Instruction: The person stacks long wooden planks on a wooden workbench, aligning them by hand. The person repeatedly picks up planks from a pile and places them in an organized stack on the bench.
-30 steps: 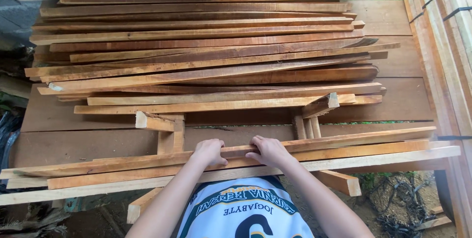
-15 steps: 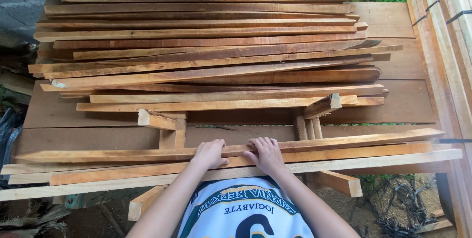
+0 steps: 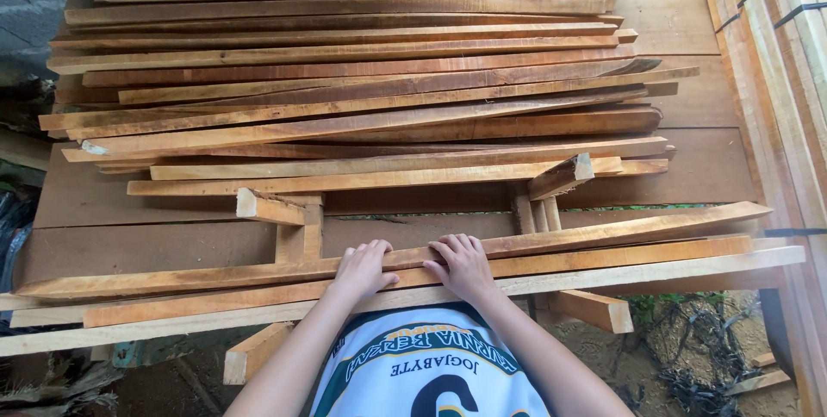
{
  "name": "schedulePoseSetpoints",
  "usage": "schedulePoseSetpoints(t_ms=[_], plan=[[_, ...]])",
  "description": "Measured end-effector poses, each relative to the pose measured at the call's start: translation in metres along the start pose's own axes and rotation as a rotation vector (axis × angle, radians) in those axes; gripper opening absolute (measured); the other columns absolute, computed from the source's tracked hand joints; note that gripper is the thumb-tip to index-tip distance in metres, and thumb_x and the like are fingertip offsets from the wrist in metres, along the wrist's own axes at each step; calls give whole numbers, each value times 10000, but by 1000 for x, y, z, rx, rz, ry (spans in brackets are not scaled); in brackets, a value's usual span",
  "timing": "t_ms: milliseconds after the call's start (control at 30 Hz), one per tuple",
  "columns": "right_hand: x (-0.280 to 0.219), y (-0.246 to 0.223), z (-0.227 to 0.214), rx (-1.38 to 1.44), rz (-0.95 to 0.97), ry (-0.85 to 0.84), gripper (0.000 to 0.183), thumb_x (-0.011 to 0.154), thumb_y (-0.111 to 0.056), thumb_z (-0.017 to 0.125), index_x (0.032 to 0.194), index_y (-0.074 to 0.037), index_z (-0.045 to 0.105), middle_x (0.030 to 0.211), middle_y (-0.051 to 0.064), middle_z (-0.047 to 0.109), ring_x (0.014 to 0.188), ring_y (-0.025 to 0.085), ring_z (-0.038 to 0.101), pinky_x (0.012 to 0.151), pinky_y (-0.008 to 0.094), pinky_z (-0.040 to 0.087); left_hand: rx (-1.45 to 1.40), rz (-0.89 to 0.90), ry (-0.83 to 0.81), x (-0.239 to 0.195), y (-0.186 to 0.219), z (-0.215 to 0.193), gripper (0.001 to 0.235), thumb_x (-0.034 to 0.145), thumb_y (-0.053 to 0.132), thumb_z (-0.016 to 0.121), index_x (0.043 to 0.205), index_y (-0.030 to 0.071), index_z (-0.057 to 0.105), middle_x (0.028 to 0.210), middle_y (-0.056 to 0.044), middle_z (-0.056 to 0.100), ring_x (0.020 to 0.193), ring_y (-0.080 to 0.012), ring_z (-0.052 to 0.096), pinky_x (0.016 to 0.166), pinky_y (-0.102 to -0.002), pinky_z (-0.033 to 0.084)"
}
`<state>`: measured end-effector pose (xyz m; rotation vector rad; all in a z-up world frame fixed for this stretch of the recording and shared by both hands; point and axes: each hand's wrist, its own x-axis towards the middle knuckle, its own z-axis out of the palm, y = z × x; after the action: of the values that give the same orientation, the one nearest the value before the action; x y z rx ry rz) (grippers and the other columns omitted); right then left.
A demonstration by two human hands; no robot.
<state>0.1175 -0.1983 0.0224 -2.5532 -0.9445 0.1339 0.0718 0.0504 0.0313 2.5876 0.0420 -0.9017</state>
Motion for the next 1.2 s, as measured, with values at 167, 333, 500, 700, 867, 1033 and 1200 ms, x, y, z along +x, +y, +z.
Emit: schedulePoseSetpoints(t_ms=[167, 333, 500, 700, 867, 1033, 1200], plan=[[-2, -1, 4, -16, 3, 35, 376, 951, -493, 655, 1220, -231, 666, 1117, -19, 620, 1124, 185, 582, 1015, 382, 406, 22, 4, -12, -4, 4, -6, 591, 854, 427, 771, 1364, 206, 569, 1298, -2, 651, 1271, -270, 608, 1043, -467, 453], [-2, -7, -5, -22, -21, 71, 378, 944, -475, 673, 1217, -214, 681, 1124, -6, 625, 1128, 200, 588, 1001, 392, 420, 66, 14, 22, -10, 6, 1, 509, 869, 408, 753, 1310, 218, 585, 1243, 10, 673, 1244, -255, 619, 1042, -470, 435], [0, 3, 16, 81, 90, 59, 191, 938, -372, 699, 1095, -265, 721, 1044, -51, 613, 1049, 196, 608, 910, 372, 484, -18, 43, 37, -19, 1, 4, 522, 931, 389, 690, 1391, 200, 530, 1355, -14, 640, 1341, -252, 560, 1098, -484, 401], [14, -18, -1, 10, 82, -175, 313, 964, -449, 621, 1165, -221, 694, 1097, 3, 709, 1088, 216, 667, 946, 368, 467, -15, 69, 34, -30, 4, 1, 758, 866, 584, 693, 1453, 161, 470, 1482, -35, 545, 1416, -254, 478, 1151, -477, 358], [15, -36, -28, -32, 37, -267, 652, 814, -611, 700, 1247, -129, 630, 1149, 79, 698, 1143, 263, 642, 1018, 379, 443, 232, 62, 40, -51, 25, 1, 1260, 599, 778, 790, 1535, 84, 308, 1577, -100, 371, 1479, -302, 316, 1203, -484, 238], [16, -44, -44, -310, -92, -484, 1255, 522, -837, 720, 1489, -101, 410, 1493, 96, 486, 1418, 256, 415, 1180, 406, 292, 424, 57, 159, -38, 14, 31, 1177, 612, 610, 869, 1517, 94, 322, 1503, -80, 411, 1388, -265, 382, 1140, -439, 279], [14, -29, -28, -367, -146, -416, 1179, 484, -804, 647, 1418, -113, 445, 1254, 66, 570, 1224, 231, 523, 1035, 385, 374, 417, 106, 235, -38, 9, 31, 1181, 553, 599, 888, 1491, 119, 353, 1453, -62, 456, 1319, -238, 445, 1052, -398, 349]])
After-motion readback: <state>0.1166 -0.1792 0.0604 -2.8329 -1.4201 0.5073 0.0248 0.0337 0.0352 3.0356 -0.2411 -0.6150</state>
